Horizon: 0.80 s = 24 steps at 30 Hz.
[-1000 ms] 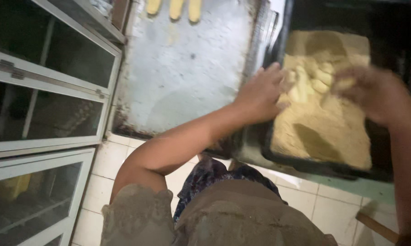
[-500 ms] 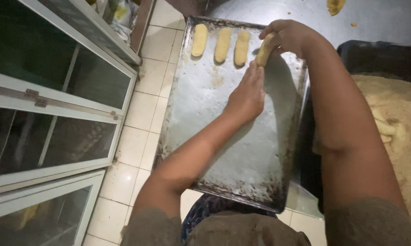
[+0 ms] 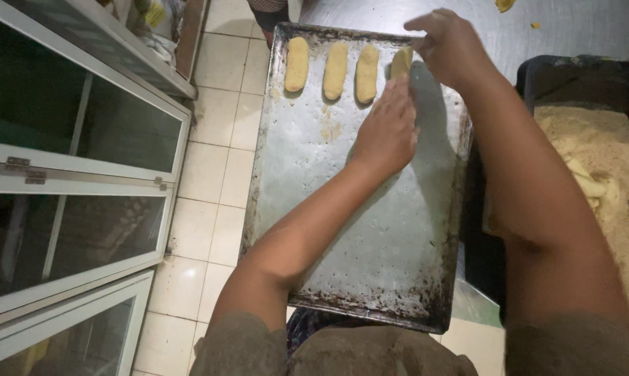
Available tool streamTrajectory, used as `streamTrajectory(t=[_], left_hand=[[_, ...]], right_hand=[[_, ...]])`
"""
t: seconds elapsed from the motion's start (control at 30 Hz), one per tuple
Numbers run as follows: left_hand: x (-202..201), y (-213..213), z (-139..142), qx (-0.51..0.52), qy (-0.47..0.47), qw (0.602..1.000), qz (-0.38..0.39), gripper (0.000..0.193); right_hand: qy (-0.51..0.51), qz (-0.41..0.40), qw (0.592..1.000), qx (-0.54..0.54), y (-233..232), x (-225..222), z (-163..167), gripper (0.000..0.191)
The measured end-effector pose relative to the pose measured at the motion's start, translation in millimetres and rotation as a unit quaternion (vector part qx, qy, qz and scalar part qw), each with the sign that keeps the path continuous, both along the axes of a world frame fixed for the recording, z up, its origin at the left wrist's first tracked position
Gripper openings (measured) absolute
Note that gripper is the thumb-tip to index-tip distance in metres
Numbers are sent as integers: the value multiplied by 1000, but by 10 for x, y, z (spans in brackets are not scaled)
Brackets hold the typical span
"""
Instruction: The person takes elongated dough pieces from a tray, rolls and turns them in a tray of flour or breadcrumb coating by hand, then places the coated pieces onto a baking tray, repeating this for piece after piece and occasionally pressing or reshaping the dough on the tray.
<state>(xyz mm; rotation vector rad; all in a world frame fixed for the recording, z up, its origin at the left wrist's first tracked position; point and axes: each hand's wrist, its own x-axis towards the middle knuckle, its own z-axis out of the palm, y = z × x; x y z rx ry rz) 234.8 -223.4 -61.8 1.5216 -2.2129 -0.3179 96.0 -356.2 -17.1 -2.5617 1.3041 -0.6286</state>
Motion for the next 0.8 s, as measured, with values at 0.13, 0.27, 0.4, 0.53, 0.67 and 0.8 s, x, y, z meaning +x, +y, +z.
streamTrajectory(t=[0.13,0.27,0.4,0.53,0.67,0.8], left_hand=[[-69,-34,-98,-8,20,1000,0,66],[-107,-69,-109,24,-6,1000,10,70],[-74,-39,-34,31,2,1000,4,67],[-17,29,8,63,0,998,2,49],[-22,7,-11,-79,6,997,15,55],[-32,-39,25,-23,8,1000,7,49]], right_hand=[[63,-17,994,90,131,-191,-174,38],[89,112,987,-75,219,-290,-370,33],[77,64,995,14,246,-268,-388,41],[92,74,993,10,270,-265,-356,49],[121,88,989,7,311,-285,-378,52],[112,76,990,29,314,-160,-291,52]])
